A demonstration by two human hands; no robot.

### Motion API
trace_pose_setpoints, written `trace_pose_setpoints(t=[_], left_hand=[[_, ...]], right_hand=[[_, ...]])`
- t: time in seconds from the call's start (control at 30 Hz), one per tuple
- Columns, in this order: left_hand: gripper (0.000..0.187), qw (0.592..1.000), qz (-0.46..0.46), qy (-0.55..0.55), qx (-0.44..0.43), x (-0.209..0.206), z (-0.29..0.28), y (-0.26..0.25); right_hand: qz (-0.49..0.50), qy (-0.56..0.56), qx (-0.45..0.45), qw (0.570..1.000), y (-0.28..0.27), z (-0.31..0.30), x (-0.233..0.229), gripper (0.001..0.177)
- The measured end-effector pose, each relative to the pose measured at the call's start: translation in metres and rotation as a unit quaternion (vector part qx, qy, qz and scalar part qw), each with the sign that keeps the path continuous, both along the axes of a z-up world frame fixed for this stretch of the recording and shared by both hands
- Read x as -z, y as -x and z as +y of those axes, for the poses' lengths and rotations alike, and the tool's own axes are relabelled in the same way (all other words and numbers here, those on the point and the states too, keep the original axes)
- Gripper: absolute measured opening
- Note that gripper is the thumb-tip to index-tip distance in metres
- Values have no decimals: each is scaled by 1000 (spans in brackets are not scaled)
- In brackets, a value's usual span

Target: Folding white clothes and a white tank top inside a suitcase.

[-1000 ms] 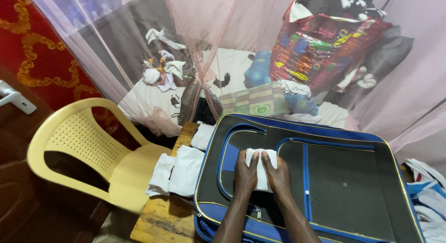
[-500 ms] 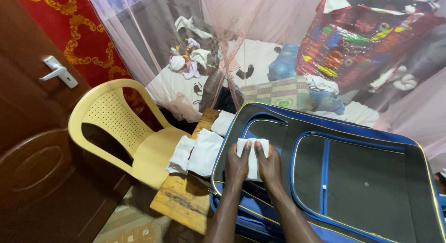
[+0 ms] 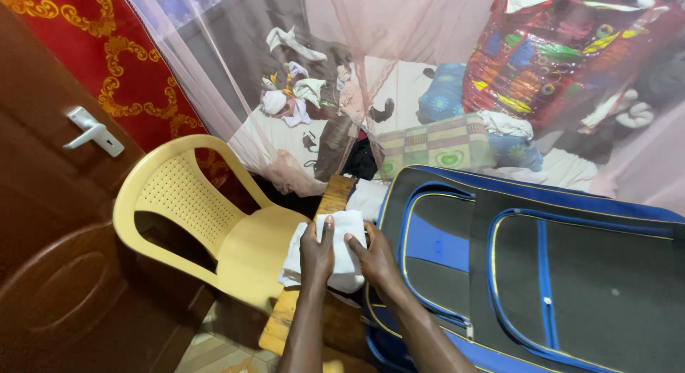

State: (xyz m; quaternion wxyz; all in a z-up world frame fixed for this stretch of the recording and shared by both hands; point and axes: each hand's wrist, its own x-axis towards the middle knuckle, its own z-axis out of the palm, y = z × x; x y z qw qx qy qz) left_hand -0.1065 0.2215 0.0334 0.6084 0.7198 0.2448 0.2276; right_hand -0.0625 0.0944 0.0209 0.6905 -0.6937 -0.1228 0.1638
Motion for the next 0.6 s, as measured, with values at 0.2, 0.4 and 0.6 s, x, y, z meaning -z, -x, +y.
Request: trace_pose_setpoints(t=[0.2, 0.4, 0.6], left_hand=[[44, 996, -1, 52, 77, 40, 83, -29], [37, 984, 43, 109, 134, 49, 106, -64], [39, 980, 32, 95, 174, 103, 105, -132]], right_hand=[[25, 37, 68, 997, -4, 76, 7, 45], [9, 78, 144, 986, -21, 102, 33, 61], [-23, 171, 210, 962, -47, 95, 78, 71]])
